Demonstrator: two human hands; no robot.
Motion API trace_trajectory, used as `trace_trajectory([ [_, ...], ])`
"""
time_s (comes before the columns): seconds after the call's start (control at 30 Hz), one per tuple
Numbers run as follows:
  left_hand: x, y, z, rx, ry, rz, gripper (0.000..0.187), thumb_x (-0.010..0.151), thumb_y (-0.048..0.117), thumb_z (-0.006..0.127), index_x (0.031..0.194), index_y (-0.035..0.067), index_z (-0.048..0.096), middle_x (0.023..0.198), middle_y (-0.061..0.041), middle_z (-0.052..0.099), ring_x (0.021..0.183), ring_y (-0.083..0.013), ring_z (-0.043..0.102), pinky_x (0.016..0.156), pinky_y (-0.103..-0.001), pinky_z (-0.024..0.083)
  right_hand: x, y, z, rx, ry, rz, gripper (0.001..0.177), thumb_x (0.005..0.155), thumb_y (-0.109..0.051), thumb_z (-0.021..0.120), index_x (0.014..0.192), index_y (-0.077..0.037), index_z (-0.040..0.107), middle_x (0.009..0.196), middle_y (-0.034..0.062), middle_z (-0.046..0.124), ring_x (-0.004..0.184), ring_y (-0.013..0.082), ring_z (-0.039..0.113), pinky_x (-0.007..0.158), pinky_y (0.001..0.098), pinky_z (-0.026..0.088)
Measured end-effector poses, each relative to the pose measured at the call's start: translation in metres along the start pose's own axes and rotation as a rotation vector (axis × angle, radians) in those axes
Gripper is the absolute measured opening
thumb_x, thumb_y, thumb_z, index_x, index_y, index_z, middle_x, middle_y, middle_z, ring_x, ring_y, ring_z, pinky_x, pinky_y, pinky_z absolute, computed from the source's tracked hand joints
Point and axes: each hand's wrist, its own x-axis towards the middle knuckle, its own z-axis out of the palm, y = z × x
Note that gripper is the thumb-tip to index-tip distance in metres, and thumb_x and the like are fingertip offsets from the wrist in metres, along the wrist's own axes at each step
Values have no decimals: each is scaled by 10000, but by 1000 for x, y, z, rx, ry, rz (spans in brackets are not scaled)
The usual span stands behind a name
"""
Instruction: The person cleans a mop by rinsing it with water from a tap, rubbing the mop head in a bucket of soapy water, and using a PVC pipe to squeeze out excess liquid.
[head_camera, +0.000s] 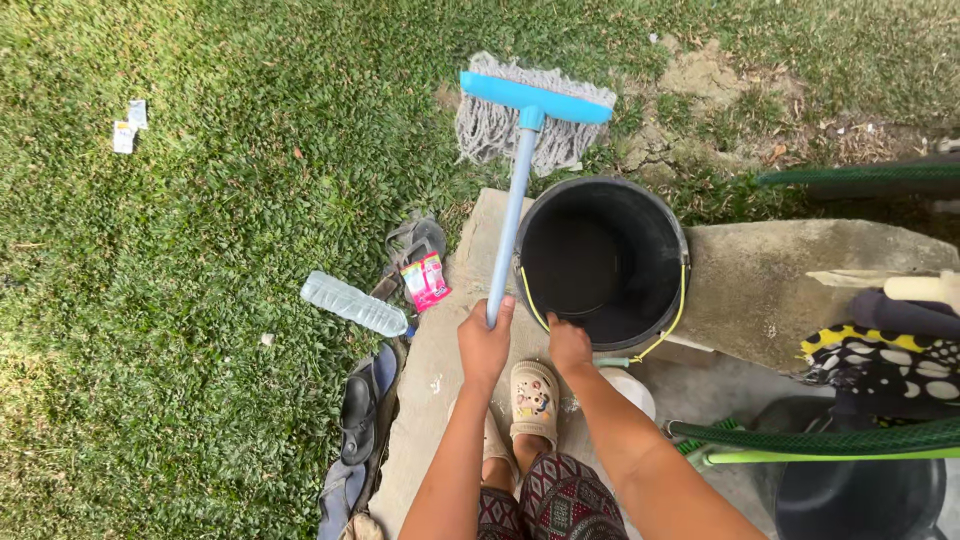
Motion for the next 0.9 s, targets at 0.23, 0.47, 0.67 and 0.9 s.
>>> trace_trajectory([
  [0.23, 8, 53, -19, 22, 21, -33, 592, 1044, 544, 746, 821, 1, 671, 634, -145, 633, 567, -250, 571, 598, -442, 496, 42, 31, -103, -13, 54, -17, 401, 967, -215, 765, 1361, -165, 706, 1065, 219, 815, 1032, 443, 800, 932, 551, 639],
  [0.47, 18, 97, -52, -33, 106, -57, 565, 1049, 547, 737, 909, 0, 733, 622, -118, 633, 569, -211, 572, 590, -436, 511, 112, 43, -196, 444, 370, 21, 429, 901, -278, 917, 1270, -108, 781, 1000, 257, 793, 921, 453, 756, 810, 532, 580],
  [0.67, 34, 129, -69, -66, 198, 27, 513, 1073, 501, 713, 925, 10, 731, 610, -107, 603, 542, -197, 531, 541, -429, 467, 149, 53, -235, 1528, 334, 239, 128, 1076, -144, 806, 1151, -42, 789, 987, 12, 744, 891, 184, 658, 839, 404, 547],
  [0.9, 44, 153, -77, -65, 233, 73, 498, 1093, 458, 724, 880, 9, 692, 595, -71, 546, 555, -145, 465, 526, -400, 427, 211, 20, -245, 2175, 301, 98, 326, 1056, -192, 764, 1354, -68, 714, 1268, 97, 768, 1124, 305, 747, 1049, 533, 623],
])
